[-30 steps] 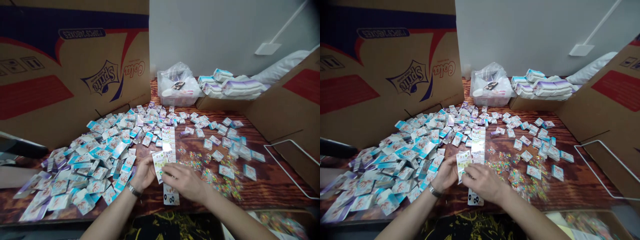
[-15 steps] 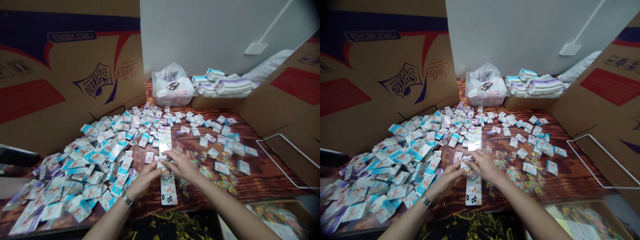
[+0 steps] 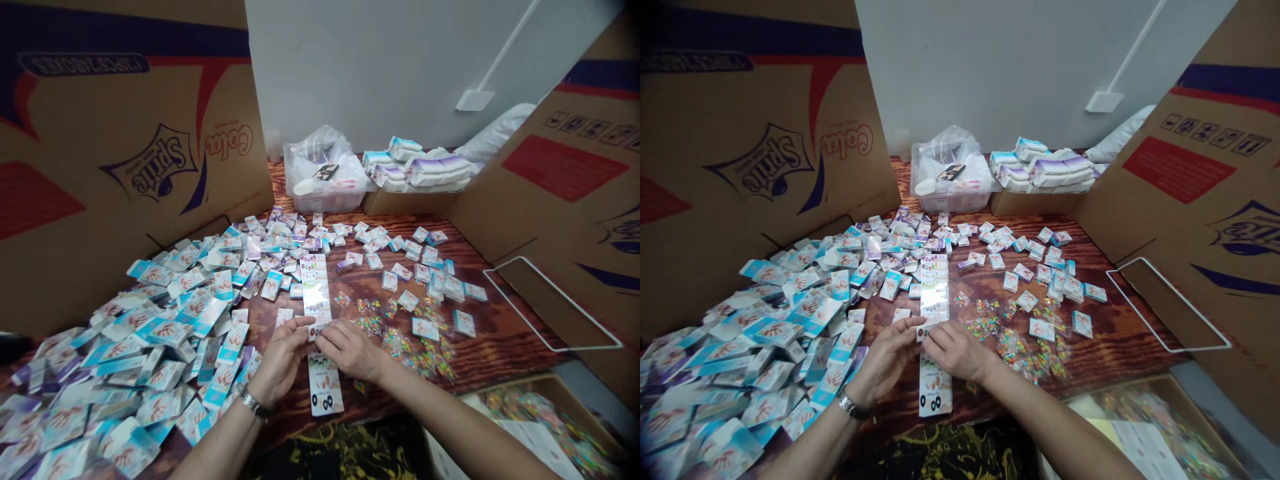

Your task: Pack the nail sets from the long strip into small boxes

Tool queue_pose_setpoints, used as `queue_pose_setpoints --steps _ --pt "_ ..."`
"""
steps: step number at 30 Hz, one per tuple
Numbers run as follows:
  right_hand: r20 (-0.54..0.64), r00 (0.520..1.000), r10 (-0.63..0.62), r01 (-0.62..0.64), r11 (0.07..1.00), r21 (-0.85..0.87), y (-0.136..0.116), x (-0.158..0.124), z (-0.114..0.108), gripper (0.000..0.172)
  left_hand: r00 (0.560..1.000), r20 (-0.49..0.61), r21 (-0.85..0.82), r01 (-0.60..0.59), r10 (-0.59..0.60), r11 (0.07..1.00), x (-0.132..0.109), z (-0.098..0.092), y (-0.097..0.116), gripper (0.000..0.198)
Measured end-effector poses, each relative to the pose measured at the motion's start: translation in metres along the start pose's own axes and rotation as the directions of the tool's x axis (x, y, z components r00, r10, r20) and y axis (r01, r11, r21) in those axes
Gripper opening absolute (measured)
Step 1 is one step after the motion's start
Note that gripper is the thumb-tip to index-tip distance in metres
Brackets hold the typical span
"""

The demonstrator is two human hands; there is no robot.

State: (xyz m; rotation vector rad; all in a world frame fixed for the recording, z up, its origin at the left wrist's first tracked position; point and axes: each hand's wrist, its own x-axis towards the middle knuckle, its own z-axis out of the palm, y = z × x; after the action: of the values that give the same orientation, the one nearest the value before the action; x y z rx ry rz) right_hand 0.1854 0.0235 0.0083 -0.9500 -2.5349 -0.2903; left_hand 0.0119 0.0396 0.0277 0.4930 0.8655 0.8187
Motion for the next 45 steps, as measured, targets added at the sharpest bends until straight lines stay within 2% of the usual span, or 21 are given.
queue_pose_setpoints --steps 4,7,9,12,15,16,17,18,19,20,21,22,24,26,28,31,34,37,40,42,45 --pt "-0.048 0.999 -0.015 0.017 0.999 0.031 0.008 0.001 0.003 0.023 0.998 -0.051 -0.041 -0.025 0.023 0.999 0.003 0.006 -0.009 0.031" --pt "0.0 0.997 -0.079 0.078 0.991 0.112 0.014 0.001 0.004 0.023 0.996 -0.085 -0.012 -0.013 0.012 1.0 0.004 0.002 -0.013 0.033" --pt "0.043 0.996 -0.078 0.069 0.98 0.189 0.018 0.001 0.005 0.025 0.996 -0.084 0.041 -0.019 0.022 0.999 0.006 -0.001 -0.013 0.033" --pt "0.089 0.995 0.044 -0.068 0.956 0.285 0.02 0.004 0.004 0.027 0.997 -0.028 0.117 -0.063 0.067 0.991 0.009 -0.001 -0.012 0.031" --pt "0.146 0.965 0.22 -0.258 0.904 0.341 0.026 0.008 0.001 0.022 0.99 0.049 0.247 -0.142 0.134 0.959 0.015 -0.002 -0.01 0.028" --pt "0.172 0.933 0.316 -0.358 0.863 0.356 0.031 0.009 0.0 0.021 0.983 0.089 0.319 -0.181 0.161 0.93 0.019 -0.005 -0.008 0.029" --pt "0.207 0.876 0.436 -0.483 0.799 0.36 0.037 0.007 0.0 0.02 0.97 0.123 0.414 -0.241 0.208 0.878 0.024 -0.009 -0.005 0.03" --pt "0.244 0.793 0.559 -0.609 0.712 0.348 0.044 0.005 0.001 0.021 0.952 0.16 0.529 -0.305 0.26 0.792 0.03 -0.015 -0.001 0.032" --pt "0.28 0.695 0.663 -0.718 0.616 0.324 0.052 0.002 0.003 0.022 0.92 0.17 0.671 -0.37 0.353 0.642 0.037 -0.023 0.004 0.032" --pt "0.312 0.601 0.735 -0.797 0.529 0.289 0.06 -0.002 0.007 0.023 0.848 0.154 0.828 -0.391 0.507 0.401 0.045 -0.032 0.009 0.031" --pt "0.34 0.538 0.771 -0.842 0.475 0.255 0.068 -0.006 0.012 0.023 0.755 0.17 0.942 -0.313 0.633 0.121 0.054 -0.042 0.016 0.03" --pt "0.369 0.495 0.786 -0.869 0.442 0.224 0.074 -0.01 0.018 0.022 0.719 0.164 0.963 -0.264 0.676 0.047 0.064 -0.052 0.022 0.031" --pt "0.415 0.439 0.797 -0.898 0.409 0.164 0.082 -0.016 0.031 0.018 0.687 0.159 0.978 -0.21 0.709 -0.016 0.081 -0.07 0.032 0.035" --pt "0.439 0.393 0.808 -0.915 0.391 0.099 0.085 -0.017 0.043 0.017 0.674 0.168 0.982 -0.175 0.719 -0.065 0.094 -0.081 0.037 0.041" --pt "0.45 0.375 0.81 -0.916 0.398 0.048 0.087 -0.015 0.05 0.016 0.677 0.177 0.983 -0.154 0.715 -0.097 0.102 -0.086 0.037 0.046" --pt "0.47 0.391 0.791 -0.9 0.435 0.016 0.088 -0.009 0.053 0.014 0.69 0.164 0.986 -0.137 0.705 -0.096 0.108 -0.086 0.032 0.046" --pt "0.472 0.418 0.776 -0.886 0.463 0.024 0.089 -0.007 0.05 0.012 0.703 0.131 0.988 -0.147 0.699 -0.038 0.109 -0.083 0.031 0.043" --pt "0.444 0.459 0.769 -0.875 0.478 0.076 0.084 -0.007 0.04 0.012 0.719 0.088 0.979 -0.189 0.689 0.072 0.104 -0.081 0.037 0.044" --pt "0.399 0.502 0.768 -0.861 0.487 0.146 0.075 -0.002 0.02 0.026 0.759 0.045 0.941 -0.252 0.649 0.228 0.087 -0.077 0.046 0.047" --pt "0.364 0.574 0.733 -0.818 0.53 0.222 0.066 0.006 0.004 0.026 0.822 0.043 0.887 -0.293 0.568 0.357 0.07 -0.07 0.048 0.044" --pt "0.189 0.8 0.569 -0.595 0.713 0.371 0.051 0.023 -0.017 0.012 0.919 0.078 0.777 -0.299 0.387 0.554 0.043 -0.057 0.039 0.045"
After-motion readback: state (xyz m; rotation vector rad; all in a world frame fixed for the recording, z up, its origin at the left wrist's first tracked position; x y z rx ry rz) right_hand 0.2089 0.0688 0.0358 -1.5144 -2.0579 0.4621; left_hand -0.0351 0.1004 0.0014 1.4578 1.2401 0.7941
